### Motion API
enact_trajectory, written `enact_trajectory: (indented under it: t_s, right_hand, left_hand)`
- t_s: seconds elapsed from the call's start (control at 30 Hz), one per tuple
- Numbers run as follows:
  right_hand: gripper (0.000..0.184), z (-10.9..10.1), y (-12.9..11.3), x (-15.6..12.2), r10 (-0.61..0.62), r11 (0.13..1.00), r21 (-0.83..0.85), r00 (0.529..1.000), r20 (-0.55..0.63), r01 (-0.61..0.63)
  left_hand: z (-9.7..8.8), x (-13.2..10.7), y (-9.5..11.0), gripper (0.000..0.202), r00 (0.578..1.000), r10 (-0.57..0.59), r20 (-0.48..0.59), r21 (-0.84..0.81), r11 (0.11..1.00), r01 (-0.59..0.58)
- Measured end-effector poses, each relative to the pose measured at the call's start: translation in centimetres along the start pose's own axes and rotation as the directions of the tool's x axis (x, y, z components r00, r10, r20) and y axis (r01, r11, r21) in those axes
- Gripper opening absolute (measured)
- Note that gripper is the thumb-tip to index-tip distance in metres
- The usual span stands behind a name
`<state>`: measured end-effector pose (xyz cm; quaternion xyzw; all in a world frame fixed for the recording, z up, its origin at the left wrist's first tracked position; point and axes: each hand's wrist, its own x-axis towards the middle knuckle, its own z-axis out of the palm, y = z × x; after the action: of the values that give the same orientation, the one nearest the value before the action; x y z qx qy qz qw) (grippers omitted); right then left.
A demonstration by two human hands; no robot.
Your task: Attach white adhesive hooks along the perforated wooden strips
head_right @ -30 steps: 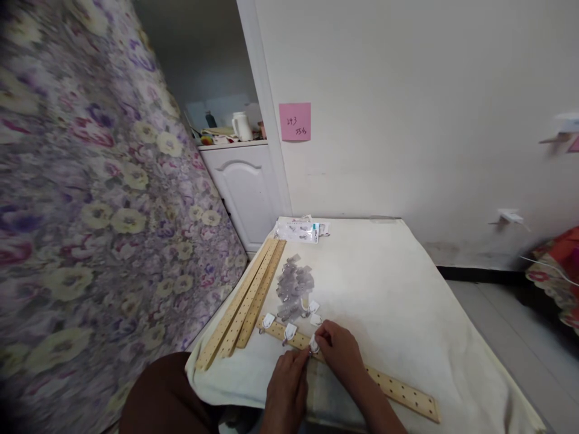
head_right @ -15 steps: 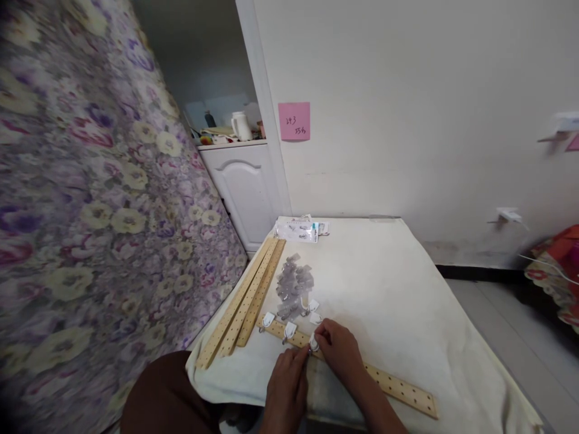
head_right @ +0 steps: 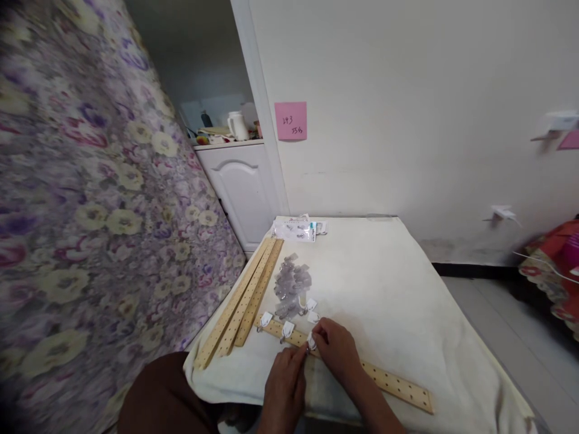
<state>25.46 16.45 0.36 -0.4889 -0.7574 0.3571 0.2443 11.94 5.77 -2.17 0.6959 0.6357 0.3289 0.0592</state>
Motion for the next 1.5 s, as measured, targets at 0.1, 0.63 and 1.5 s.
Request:
enact_trajectory:
  t_s: [0.1, 0.63, 1.5]
  right_hand:
    - [0.013, -0.1, -0.2, -0.1, -0.003, 1.0, 0.007, 1.0, 0.008, 0.003]
    - [0.013, -0.3, 0.0, -0.1, 0.036, 0.996, 0.081, 0.997, 0.07, -0.042]
    - [0.015, -1.7, 1.6, 0.5, -0.017, 0.987, 0.157, 0.999, -0.035, 0.023]
  left_hand:
    - [0.1, 0.0, -0.1, 0.055, 1.0, -0.001, -0.004, 0.004, 1.0, 0.001]
    - [-0.2, 0.1, 0.2, 0.055, 0.999, -0.029, 0.046, 0.057, 0.998, 0.027]
    - [0.3, -0.2, -0.4, 0.042, 0.997, 0.039, -0.068, 0.068, 0.997, -0.034]
